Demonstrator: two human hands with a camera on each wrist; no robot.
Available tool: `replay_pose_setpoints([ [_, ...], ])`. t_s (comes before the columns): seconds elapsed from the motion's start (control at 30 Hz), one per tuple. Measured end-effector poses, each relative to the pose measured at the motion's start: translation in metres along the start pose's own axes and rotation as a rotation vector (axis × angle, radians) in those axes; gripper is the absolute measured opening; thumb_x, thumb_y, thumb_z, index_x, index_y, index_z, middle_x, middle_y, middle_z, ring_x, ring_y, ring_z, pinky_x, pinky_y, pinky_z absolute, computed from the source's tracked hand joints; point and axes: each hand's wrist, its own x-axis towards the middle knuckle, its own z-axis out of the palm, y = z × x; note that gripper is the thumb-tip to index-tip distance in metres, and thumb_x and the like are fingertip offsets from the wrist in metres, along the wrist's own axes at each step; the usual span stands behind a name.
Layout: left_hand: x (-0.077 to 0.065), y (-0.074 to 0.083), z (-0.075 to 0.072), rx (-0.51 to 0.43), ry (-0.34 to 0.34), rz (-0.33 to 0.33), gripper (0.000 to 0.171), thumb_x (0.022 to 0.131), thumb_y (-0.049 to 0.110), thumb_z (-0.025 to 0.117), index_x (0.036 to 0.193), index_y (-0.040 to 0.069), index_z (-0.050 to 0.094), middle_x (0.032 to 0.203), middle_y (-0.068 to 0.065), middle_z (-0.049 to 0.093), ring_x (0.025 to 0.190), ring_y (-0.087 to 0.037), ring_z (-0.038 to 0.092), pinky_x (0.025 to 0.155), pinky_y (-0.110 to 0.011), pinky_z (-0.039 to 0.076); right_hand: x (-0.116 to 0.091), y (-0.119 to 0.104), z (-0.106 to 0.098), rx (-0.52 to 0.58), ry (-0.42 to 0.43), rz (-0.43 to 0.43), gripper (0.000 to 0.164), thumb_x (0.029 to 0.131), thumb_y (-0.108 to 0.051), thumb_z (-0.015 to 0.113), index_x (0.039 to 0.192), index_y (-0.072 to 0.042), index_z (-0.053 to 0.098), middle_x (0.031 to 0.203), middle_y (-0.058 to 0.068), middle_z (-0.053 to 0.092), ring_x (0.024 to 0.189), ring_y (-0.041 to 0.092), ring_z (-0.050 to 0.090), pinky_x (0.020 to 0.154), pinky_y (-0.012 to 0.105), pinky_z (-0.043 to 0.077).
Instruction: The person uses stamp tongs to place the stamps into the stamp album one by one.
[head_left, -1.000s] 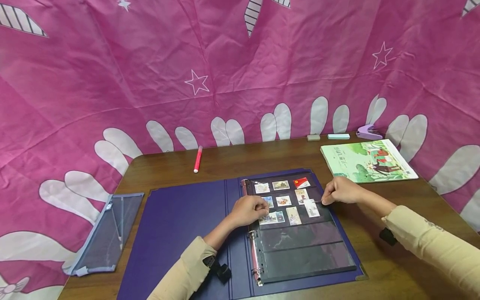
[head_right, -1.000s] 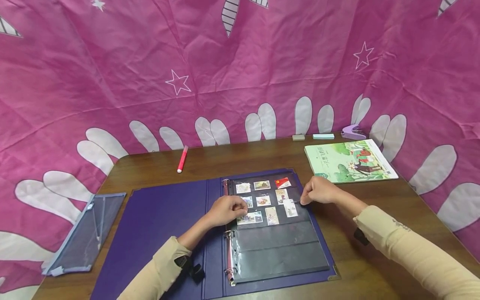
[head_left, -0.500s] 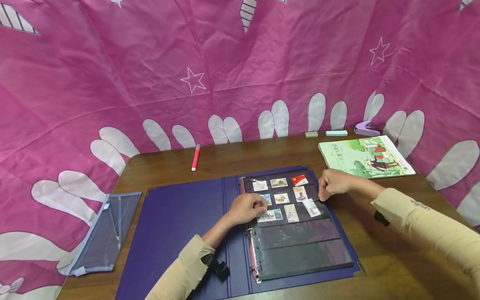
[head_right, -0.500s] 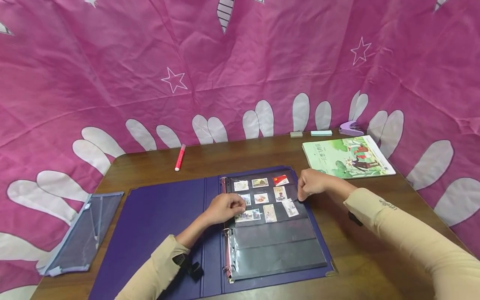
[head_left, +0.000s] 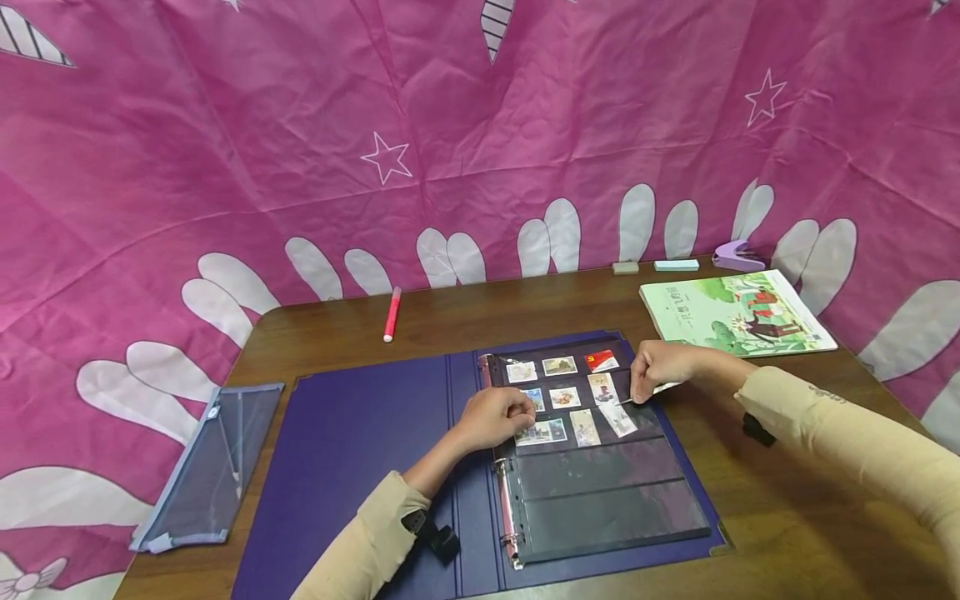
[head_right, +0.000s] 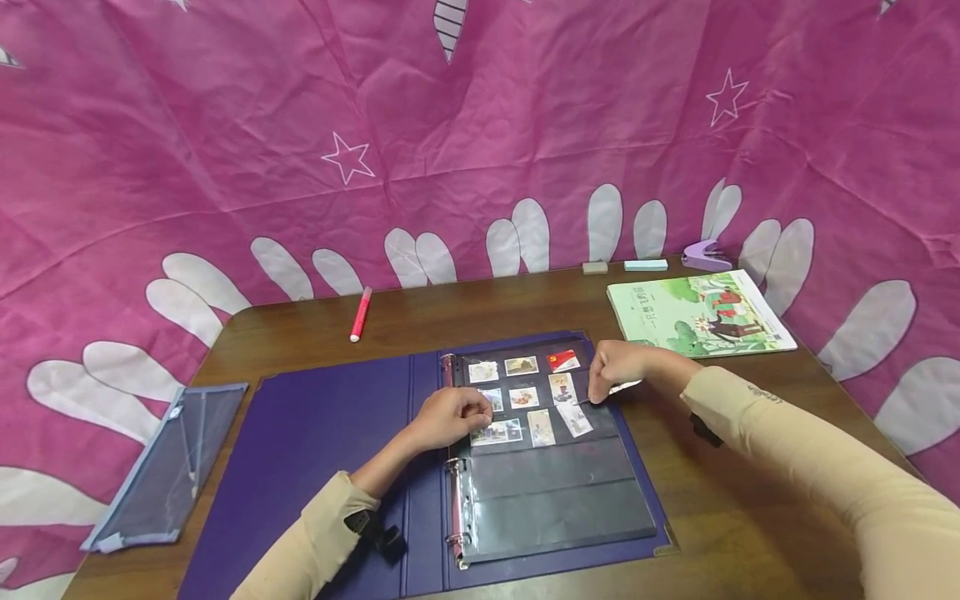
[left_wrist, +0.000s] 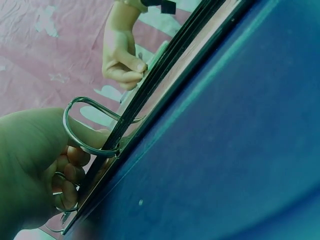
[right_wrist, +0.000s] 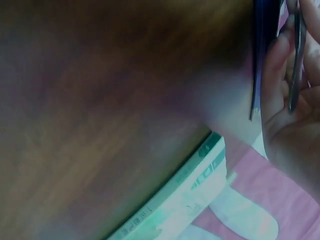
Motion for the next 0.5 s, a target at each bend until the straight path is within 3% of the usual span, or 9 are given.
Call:
replay_pose_setpoints([
  [0.23, -0.0004, 0.0002, 0.0004, 0.015, 0.013, 0.003, 0.010, 0.084, 0.022, 0.066, 0.074, 0.021, 0.065, 0.055, 0.014, 0.038, 0.050, 0.001, 0.033, 0.053, -0.018, 0.028, -0.0046, 0.0045, 0.0040, -0.019, 0.071, 0.021, 0.014, 0.068, -0.005, 0.072, 0.076, 0.006, 0.072, 0.073, 0.011, 0.072, 0.061, -0.003, 0.051, 0.060, 0.016, 0.044],
  [0.5, 0.0004, 0.0002, 0.0016, 0.023, 0.008, 0.001, 0.008, 0.084, 0.023, 0.066, 0.076, 0.021, 0.066, 0.054, 0.014, 0.039, 0.049, 0.001, 0.033, 0.053, -0.018, 0.029, -0.0018, 0.0067, -0.0044, 0.021, -0.041, -0.002, 0.019, 0.067, -0.004, 0.072, 0.077, 0.012, 0.070, 0.072, 0.006, 0.070, 0.061, -0.003, 0.049, 0.055, 0.013, 0.037],
])
